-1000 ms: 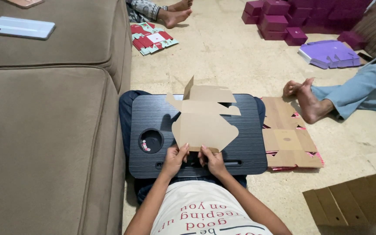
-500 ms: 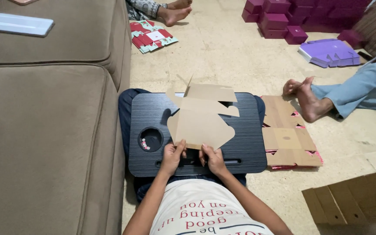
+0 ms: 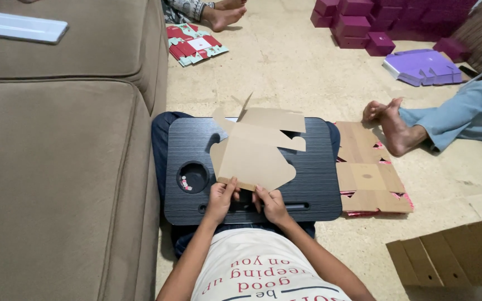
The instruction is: Assembling a small cardboard box by folding pre-cut flaps and tucking them into place.
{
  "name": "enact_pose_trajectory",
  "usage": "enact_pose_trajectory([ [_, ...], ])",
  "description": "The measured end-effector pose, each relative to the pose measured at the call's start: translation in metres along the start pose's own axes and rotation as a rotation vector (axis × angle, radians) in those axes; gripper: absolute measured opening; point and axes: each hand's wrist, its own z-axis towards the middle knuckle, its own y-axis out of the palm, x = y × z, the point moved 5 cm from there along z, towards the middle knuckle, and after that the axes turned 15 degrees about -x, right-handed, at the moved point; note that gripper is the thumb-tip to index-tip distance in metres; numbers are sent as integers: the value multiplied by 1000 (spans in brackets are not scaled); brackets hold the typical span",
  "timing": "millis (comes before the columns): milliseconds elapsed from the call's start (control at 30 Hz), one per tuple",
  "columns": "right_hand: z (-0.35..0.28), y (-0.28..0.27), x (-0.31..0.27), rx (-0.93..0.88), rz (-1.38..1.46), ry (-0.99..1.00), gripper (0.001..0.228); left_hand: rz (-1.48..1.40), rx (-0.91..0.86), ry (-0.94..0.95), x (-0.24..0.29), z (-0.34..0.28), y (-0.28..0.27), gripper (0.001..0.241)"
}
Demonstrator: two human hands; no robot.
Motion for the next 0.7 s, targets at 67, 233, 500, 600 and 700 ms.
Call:
enact_pose_trajectory([
  [67, 0, 1, 0, 3, 2, -2, 56, 66, -58, -4, 10, -2, 9, 38],
  [233, 0, 1, 7, -25, -57, -38, 52, 59, -86, -5, 7, -1, 7, 38],
  [500, -18, -19, 80, -104, -261, -140, 53, -295, 2, 0, -38, 8, -7, 25],
  [600, -10, 3, -29, -80, -495, -403, 29, -485, 52, -2, -32, 5, -16, 22],
  [700, -18, -1, 30, -34, -513, -541, 49, -581, 86, -43, 59, -8, 13, 19],
])
